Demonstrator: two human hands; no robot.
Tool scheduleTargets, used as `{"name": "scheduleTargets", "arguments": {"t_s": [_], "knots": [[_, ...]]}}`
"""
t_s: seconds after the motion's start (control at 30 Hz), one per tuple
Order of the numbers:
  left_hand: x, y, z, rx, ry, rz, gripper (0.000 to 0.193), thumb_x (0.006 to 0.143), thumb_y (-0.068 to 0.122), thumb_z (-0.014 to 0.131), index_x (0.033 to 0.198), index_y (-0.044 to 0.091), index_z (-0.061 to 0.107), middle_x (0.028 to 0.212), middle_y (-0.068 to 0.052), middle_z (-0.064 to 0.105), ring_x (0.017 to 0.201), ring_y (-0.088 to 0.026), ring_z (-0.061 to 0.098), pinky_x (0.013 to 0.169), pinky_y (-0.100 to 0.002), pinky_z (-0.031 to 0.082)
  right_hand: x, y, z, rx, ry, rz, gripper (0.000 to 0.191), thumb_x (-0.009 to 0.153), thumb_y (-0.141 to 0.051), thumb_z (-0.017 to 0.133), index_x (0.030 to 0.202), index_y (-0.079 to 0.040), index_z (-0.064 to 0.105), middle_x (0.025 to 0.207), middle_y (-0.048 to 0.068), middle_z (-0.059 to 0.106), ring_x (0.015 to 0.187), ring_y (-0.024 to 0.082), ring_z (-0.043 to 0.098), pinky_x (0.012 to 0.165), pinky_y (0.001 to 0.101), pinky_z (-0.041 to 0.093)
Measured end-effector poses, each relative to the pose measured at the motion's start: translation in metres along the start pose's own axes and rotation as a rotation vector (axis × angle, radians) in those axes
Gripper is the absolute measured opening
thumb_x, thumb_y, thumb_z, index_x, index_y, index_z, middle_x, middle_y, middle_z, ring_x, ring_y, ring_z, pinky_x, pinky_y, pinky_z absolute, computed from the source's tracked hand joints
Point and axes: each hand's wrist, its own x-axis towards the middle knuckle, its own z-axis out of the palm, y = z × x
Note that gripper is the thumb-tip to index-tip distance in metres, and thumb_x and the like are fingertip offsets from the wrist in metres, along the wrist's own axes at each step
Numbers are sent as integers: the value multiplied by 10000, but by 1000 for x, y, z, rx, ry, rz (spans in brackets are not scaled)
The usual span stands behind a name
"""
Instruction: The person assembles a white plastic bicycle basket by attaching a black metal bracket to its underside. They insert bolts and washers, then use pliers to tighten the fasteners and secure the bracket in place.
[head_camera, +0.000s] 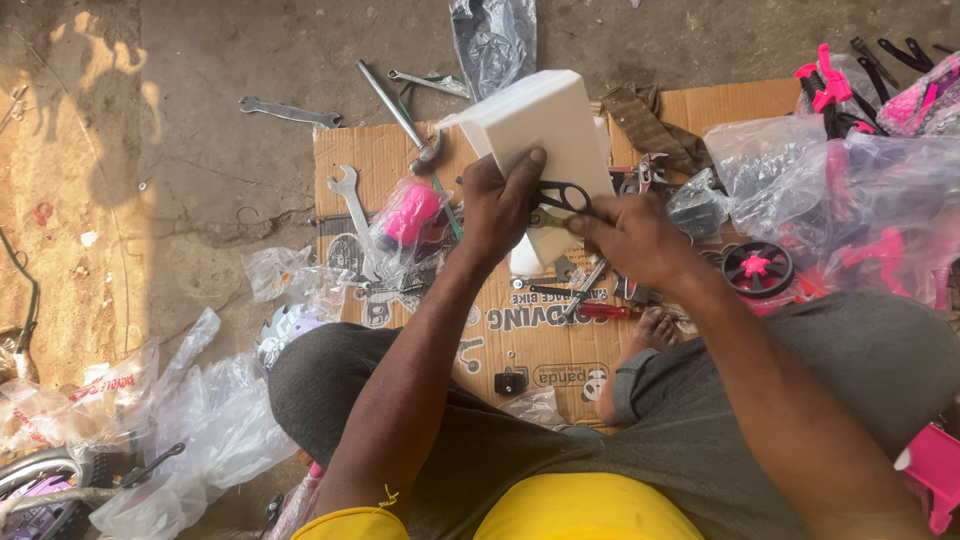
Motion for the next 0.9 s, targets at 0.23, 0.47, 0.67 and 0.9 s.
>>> {"name": "scheduleTargets", "arguments": {"t_s": [0.23, 0.47, 0.67, 0.9], "knots": [[1, 4, -1, 105, 207, 112, 376, 1064, 256, 597, 888, -60, 702, 656, -34, 647, 564, -84, 603, 478, -251, 446, -29, -8, 68, 1063, -332, 350, 232, 948, -272, 583, 958, -52, 656, 752, 87, 724, 652, 202, 729, 540, 329, 603], [2, 5, -7, -50, 3, -8, 317, 1056, 231, 596, 994, -64, 695, 769, -40, 704, 650, -79, 656, 543, -252, 520, 0, 13, -5, 14, 74, -179, 169, 980, -187, 715, 983, -31, 778, 740, 89, 708, 657, 196, 634, 582, 360, 500], [0, -1, 3, -24, -99, -97, 318, 1051, 219, 609, 991, -78, 705, 774, -55, 696, 650, -84, 640, 540, -255, 515, 13, 5, -26, -260, 119, -420, 152, 862, -165, 774, 951, -42, 757, 833, 109, 733, 723, 214, 706, 651, 351, 525], [4, -2, 8, -57, 24, -83, 265, 1039, 207, 638, 970, -38, 714, 778, -9, 677, 648, -60, 595, 550, -238, 460, 1, 9, -11, 43, -29, 35, 233, 955, -259, 675, 918, -38, 738, 701, 94, 735, 605, 141, 688, 575, 321, 571]]}}
